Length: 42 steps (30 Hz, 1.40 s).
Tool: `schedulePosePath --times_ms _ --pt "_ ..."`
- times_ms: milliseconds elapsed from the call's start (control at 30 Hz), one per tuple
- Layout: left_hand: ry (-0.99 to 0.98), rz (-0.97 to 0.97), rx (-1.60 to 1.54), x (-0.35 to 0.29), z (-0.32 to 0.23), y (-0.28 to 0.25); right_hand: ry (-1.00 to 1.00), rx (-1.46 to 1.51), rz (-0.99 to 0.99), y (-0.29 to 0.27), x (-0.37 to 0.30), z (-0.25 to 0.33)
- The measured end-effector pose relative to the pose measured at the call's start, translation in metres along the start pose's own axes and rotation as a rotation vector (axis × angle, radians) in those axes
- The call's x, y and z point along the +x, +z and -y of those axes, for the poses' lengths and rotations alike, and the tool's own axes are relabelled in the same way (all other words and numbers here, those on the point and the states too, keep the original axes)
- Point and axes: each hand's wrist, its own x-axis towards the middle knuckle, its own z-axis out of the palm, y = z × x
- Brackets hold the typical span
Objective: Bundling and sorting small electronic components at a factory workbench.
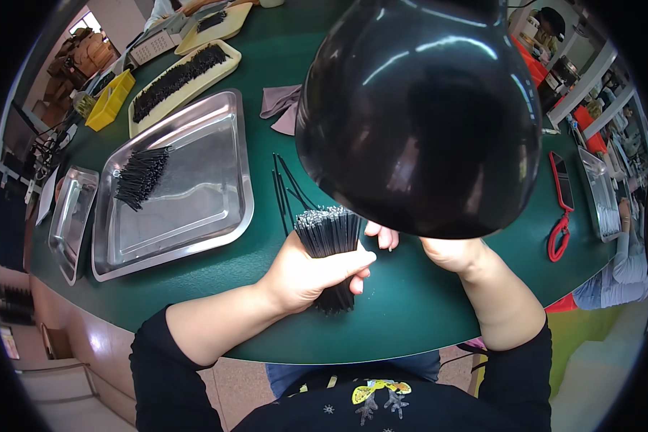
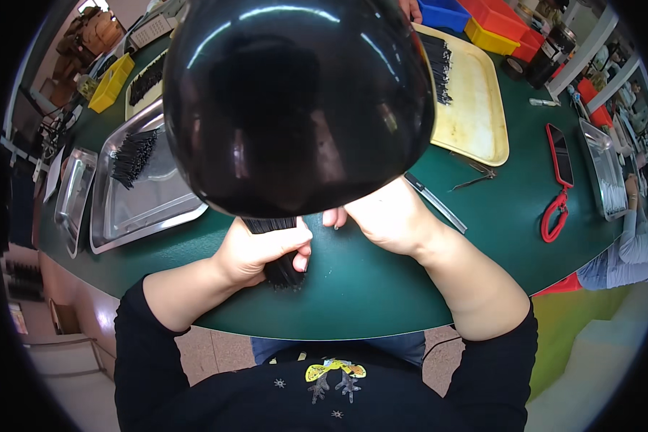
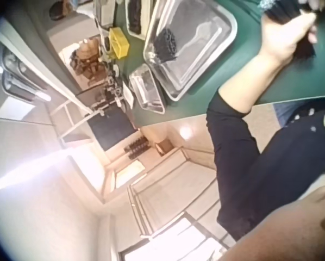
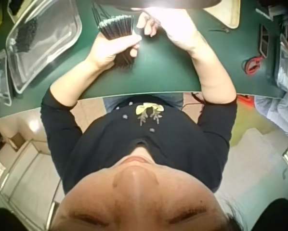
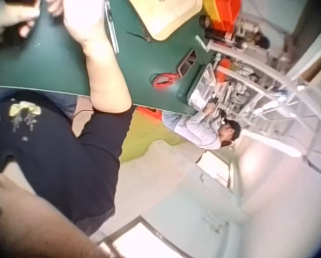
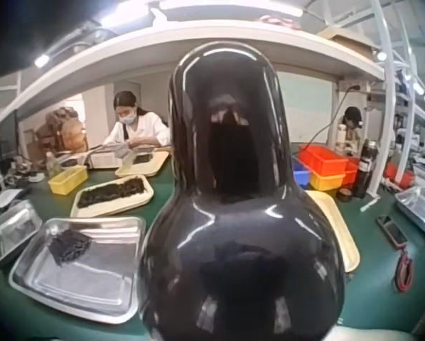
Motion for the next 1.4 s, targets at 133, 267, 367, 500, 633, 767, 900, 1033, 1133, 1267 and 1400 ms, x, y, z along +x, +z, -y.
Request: schedulePosePath --times_ms 133,267,367,500,633,767,900,1033,1133,1267,1400 --pt "0.007 0.087 0.067 0.001 0.001 0.001 -0.042 -0.081 0.031 0.011 -0.003 -0.008" --pt "-0.005 -0.007 0.008 0.001 0.007 -0.004 0.067 0.248 -0.019 0.022 -0.006 0.002" --pt "0.026 -0.046 -0.009 0.0 0.008 -0.005 -0.049 0.151 -0.031 0.02 -0.004 0.016" --pt "-0.039 -0.048 -0.019 0.0 0.003 -0.001 -0.647 -0.295 -0.155 0.006 0.005 -0.015" --pt "-0.074 -0.065 -0.037 -0.001 0.002 -0.003 -0.489 -0.486 -0.026 -0.002 -0.001 -0.004" --pt "-0.072 -0.068 -0.062 0.0 0.003 -0.003 -0.614 -0.121 -0.004 0.0 0.004 -0.011" --pt "-0.094 -0.086 -0.058 0.001 0.006 -0.007 -0.306 -0.099 -0.342 0.023 0.002 0.002" --pt "-0.08 -0.06 -0.076 0.0 0.005 -0.007 -0.275 0.102 -0.001 -0.002 -0.004 -0.005" --pt "-0.079 -0.068 -0.104 0.0 0.006 -0.007 -0.259 -0.173 -0.003 -0.003 -0.002 -0.015" --pt "-0.103 -0.069 -0.087 0.0 0.003 -0.006 -0.079 0.334 -0.005 0.003 -0.011 -0.01" --pt "-0.118 -0.047 -0.057 -0.001 0.001 -0.005 -0.252 -0.048 0.052 0.002 -0.003 0.001"
